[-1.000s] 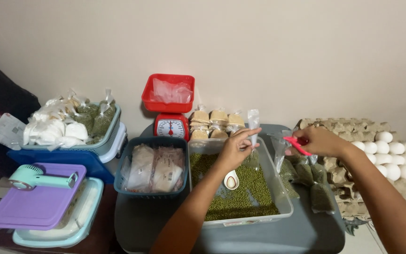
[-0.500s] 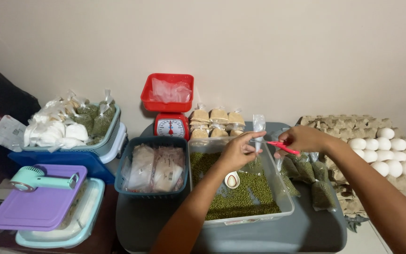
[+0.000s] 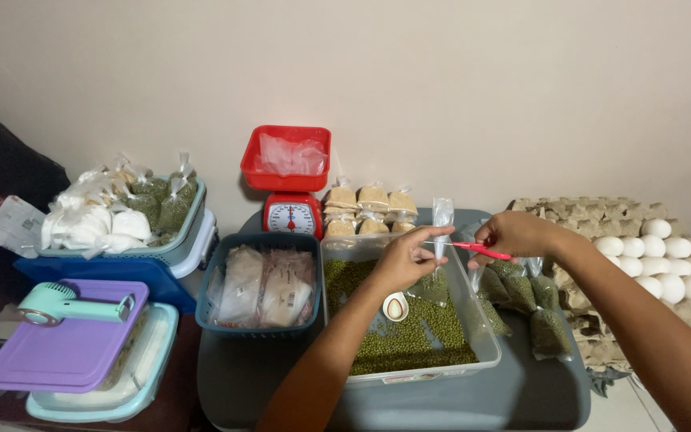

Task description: Trimming excess plastic from small bags of mung beans using scissors and arranging them in a container.

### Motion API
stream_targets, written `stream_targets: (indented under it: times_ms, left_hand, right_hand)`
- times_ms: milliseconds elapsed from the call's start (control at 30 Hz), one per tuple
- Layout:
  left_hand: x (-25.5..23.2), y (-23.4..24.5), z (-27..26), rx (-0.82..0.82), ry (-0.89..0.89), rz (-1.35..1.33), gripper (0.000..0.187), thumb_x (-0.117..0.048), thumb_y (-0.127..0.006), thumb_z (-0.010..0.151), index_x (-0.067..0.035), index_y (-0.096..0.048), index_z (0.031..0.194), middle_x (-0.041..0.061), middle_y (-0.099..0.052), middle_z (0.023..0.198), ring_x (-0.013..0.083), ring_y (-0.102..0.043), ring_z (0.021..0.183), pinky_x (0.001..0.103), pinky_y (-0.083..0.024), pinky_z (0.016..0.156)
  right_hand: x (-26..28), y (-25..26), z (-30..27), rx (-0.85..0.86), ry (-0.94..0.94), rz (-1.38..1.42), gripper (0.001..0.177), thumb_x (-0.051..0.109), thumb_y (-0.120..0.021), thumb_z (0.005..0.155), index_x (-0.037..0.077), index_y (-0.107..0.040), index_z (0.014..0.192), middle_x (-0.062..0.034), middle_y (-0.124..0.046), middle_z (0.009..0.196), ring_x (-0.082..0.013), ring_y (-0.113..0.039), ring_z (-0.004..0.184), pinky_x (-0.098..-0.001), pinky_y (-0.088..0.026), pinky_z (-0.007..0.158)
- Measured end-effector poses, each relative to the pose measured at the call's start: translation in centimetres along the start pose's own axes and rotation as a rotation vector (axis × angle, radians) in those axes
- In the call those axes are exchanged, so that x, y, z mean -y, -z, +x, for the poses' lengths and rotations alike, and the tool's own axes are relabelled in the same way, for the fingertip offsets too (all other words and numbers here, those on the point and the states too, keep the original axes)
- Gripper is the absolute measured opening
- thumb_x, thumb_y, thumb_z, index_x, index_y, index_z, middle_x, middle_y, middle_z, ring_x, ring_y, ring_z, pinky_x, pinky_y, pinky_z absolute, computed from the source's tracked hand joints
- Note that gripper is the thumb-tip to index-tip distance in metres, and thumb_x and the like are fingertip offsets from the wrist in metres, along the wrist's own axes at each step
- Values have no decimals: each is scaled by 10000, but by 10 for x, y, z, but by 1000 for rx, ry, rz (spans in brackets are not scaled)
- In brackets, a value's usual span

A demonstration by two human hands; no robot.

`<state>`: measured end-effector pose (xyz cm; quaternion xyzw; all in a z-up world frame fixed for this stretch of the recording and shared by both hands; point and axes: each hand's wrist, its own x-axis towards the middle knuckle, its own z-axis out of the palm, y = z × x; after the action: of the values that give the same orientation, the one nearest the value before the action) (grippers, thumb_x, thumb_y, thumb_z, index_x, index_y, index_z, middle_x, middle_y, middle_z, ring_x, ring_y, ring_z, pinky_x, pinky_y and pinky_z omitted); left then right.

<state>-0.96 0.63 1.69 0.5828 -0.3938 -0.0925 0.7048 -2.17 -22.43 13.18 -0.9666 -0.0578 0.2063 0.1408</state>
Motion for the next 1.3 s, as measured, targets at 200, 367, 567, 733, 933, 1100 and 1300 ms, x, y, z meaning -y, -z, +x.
stream_targets:
  times_ms: [200,367,567,733,933,1100,1300]
  left_hand:
    - [-11,-1,-2,-24,20,17,634,96,-583,849,-129,-593,1441,47,-549,1463,301,-702,1056,347,-579,935]
    - [-12,1,-5,-25,27,17,636,99,-584,845,-126,-592,1440,67,-549,1461,309,-704,1054,355,-579,931]
    - [-12,1,-6,-49,25,9,666,112,-582,830,-132,-586,1449,58,-561,1456,290,-717,1011,332,-590,903]
    - [8,8,3,-91,21,-13,674,99,-584,821,-109,-562,1462,88,-572,1457,272,-721,987,320,-594,889]
    - [-31,13,1,-251,-38,-22,739,120,-603,795,-151,-553,1481,67,-594,1439,248,-728,998,302,-606,885]
    - [-57,11,2,-363,-66,-81,725,116,-593,818,-158,-549,1488,72,-643,1394,222,-741,980,276,-609,879]
    - [-45,39,20,-454,-116,-97,735,106,-636,801,-124,-527,1491,56,-596,1438,192,-727,969,299,-607,912]
  right_hand:
    - [-2,-3,5,-11,0,-46,196,322,-844,752,148,-771,700,-2,-722,566,-137,-660,433,-251,-536,586]
    - [2,-3,1,-29,5,-48,212,311,-840,756,137,-752,674,-5,-712,544,-141,-665,434,-253,-528,580]
    - [3,-4,1,-36,7,-89,210,332,-834,765,161,-750,675,18,-709,521,-132,-672,434,-254,-536,596]
    - [-22,-16,8,-58,-9,-147,169,338,-826,781,190,-773,718,44,-703,506,-115,-703,468,-249,-548,639]
    - [-44,-52,7,-312,91,157,257,321,-796,780,94,-763,896,-139,-765,676,-341,-760,766,-426,-559,791]
    - [-2,-101,26,-540,347,1022,553,240,-724,894,-38,-530,1330,-284,-640,1243,-406,-621,1208,-534,-505,1002]
    - [17,-143,84,-703,395,1135,600,73,-930,682,23,-630,1200,-63,-583,990,-157,-661,812,-286,-590,685]
